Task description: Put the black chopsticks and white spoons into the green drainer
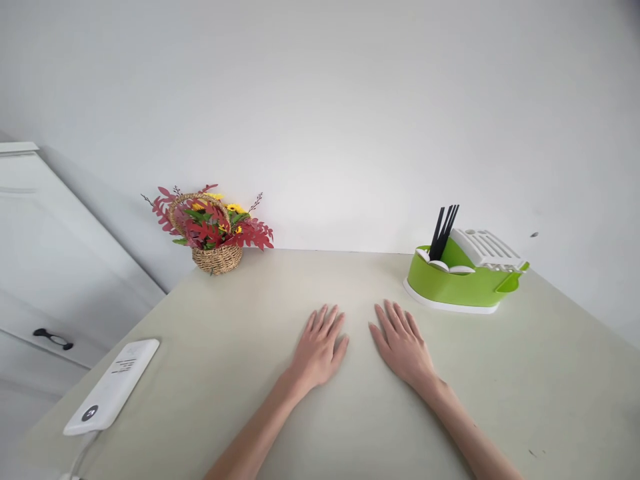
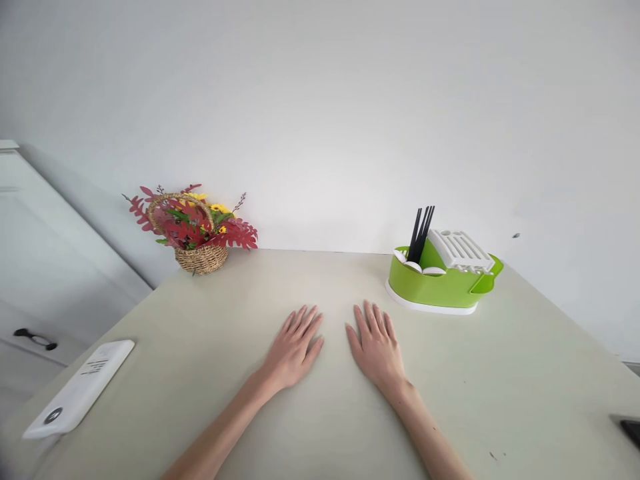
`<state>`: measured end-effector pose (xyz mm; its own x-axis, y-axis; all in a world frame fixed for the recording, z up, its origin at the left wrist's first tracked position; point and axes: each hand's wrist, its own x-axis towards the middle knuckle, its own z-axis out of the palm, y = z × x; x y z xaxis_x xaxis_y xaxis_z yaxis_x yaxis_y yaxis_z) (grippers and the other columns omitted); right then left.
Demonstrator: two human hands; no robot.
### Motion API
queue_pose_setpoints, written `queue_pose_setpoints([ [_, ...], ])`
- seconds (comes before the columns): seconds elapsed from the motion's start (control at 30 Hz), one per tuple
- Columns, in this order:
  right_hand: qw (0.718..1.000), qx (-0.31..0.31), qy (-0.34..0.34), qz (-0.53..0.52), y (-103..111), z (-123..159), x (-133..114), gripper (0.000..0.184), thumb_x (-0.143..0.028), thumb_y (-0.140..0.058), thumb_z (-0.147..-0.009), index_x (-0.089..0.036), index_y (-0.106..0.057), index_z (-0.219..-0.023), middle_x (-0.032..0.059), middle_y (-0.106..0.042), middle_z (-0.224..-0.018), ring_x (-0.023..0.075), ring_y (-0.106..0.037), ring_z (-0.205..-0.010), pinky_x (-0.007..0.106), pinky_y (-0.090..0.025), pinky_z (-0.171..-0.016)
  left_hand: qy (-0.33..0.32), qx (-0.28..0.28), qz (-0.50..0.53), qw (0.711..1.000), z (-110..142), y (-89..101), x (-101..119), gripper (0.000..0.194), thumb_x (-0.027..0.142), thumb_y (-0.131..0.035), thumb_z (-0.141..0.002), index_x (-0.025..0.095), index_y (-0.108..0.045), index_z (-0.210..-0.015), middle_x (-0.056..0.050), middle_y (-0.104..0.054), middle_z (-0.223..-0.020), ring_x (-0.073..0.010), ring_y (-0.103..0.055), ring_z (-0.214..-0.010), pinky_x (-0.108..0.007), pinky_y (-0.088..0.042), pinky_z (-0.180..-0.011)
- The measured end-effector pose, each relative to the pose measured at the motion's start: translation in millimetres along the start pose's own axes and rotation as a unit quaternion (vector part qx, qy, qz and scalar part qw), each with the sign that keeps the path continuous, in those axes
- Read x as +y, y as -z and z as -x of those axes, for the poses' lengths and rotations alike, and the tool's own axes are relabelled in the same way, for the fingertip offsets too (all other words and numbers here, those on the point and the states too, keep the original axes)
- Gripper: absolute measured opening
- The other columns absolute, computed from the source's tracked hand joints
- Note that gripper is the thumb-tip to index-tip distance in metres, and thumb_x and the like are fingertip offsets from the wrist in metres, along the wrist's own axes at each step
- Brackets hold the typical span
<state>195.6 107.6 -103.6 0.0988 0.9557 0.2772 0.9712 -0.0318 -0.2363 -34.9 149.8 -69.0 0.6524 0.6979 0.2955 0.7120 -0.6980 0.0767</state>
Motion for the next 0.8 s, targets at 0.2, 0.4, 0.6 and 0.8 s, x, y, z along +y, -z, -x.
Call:
queue_pose_setpoints([
  [0.2,1.0,-0.006,-0.001,0.018,10,32,15,0.066,-0.053,-0.025,-0.108,-0.02,-0.041,-0.162,0.0033,-0.031,-0.171,0.0261,-0.025,-0.159,0.049,-0.02,-0.13,-0.001,-0.001,-0.005,1.0,44,14.3,6,0.059,0.049,-0.034,-0.11,0.027,-0.029,-0.165,-0.003,-0.03,-0.171,-0.0277,-0.023,-0.16,-0.054,-0.029,-0.129],
  [0.4,1.0,0.011,-0.01,0.017,29,83,33,0.066,-0.057,-0.025,-0.107,-0.025,-0.035,-0.165,0.0003,-0.029,-0.172,0.0238,-0.024,-0.159,0.05,-0.021,-0.131,-0.012,-0.01,-0.011,1.0,91,32.6,34,0.066,0.049,-0.038,-0.109,0.027,-0.018,-0.168,-0.004,-0.021,-0.174,-0.0305,-0.017,-0.161,-0.058,-0.028,-0.129],
  [0.6,0.999,-0.046,0.018,0.011,47,110,74,0.065,-0.057,-0.029,-0.107,-0.034,-0.026,-0.167,-0.0038,-0.028,-0.172,0.0228,-0.027,-0.158,0.051,-0.024,-0.13,0.014,-0.021,-0.018,1.0,116,45.9,53,0.067,0.048,-0.037,-0.11,0.027,-0.013,-0.169,-0.003,-0.02,-0.174,-0.0292,-0.02,-0.161,-0.055,-0.032,-0.128],
  [0.8,0.995,0.084,-0.052,0.029,75,94,157,0.072,-0.057,-0.033,-0.102,-0.015,-0.039,-0.161,0.0154,-0.042,-0.165,0.0317,-0.028,-0.158,0.055,-0.031,-0.125,0.024,-0.007,0.003,1.0,119,48.6,57,0.066,0.049,-0.037,-0.11,0.03,-0.014,-0.169,-0.001,-0.023,-0.173,-0.0288,-0.022,-0.16,-0.054,-0.034,-0.128],
])
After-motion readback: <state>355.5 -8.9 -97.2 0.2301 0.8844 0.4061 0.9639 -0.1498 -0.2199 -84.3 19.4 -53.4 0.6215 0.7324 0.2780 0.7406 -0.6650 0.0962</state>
